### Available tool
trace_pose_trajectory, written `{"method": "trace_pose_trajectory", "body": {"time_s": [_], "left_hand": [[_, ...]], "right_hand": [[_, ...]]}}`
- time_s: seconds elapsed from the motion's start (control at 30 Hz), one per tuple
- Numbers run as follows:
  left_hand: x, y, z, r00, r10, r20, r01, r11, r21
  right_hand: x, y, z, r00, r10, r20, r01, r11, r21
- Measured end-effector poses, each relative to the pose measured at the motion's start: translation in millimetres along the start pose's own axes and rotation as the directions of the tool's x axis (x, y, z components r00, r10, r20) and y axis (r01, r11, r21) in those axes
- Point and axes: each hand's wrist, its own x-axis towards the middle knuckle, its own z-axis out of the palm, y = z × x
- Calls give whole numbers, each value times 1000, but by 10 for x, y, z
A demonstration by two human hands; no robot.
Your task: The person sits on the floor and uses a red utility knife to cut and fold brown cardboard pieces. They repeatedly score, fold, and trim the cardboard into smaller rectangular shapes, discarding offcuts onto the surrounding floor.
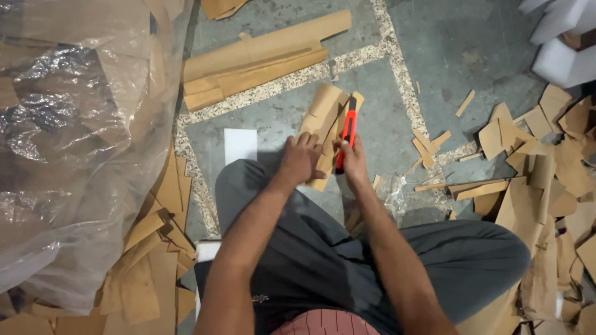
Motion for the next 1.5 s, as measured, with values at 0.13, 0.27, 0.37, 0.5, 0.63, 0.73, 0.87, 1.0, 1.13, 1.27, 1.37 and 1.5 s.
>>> {"method": "trace_pose_trajectory", "body": {"time_s": [0.13,0.27,0.37,0.5,0.63,0.73,0.87,1.0,1.13,1.27,1.37,1.5], "left_hand": [[85,155,123,998,-27,53,31,997,-77],[88,202,451,991,-4,-131,-16,988,-155],[115,201,569,975,-14,-222,-8,995,-100],[119,218,443,1000,-26,6,26,984,-178],[89,283,217,992,-7,124,5,1000,16],[115,286,131,993,11,-117,-6,999,42],[215,209,123,994,-41,-105,33,997,-76],[336,115,191,989,-78,-124,58,986,-156],[461,56,314,969,-82,-232,67,995,-73],[560,0,412,989,-140,-55,135,986,-94],[642,-88,359,985,-170,-15,169,983,-75],[668,-98,314,979,-177,102,181,983,-34]], "right_hand": [[-60,-310,-27,997,-42,-59,38,997,-60],[-239,-466,71,980,-196,-15,193,973,-124],[-197,-453,226,993,-114,3,114,989,-99],[42,-337,294,987,-10,160,21,997,-71],[238,-68,200,997,68,-28,-69,996,-48],[254,139,-110,979,129,-159,-129,992,11],[207,231,-491,972,-127,-198,72,962,-262],[-30,95,-519,952,-301,-49,235,827,-511],[-126,-117,-303,969,-240,-67,146,766,-626],[-167,-227,-196,956,-287,-67,125,601,-789],[-200,-287,-174,968,-229,-103,46,565,-824],[-337,-354,-51,841,-538,50,186,200,-962]]}}
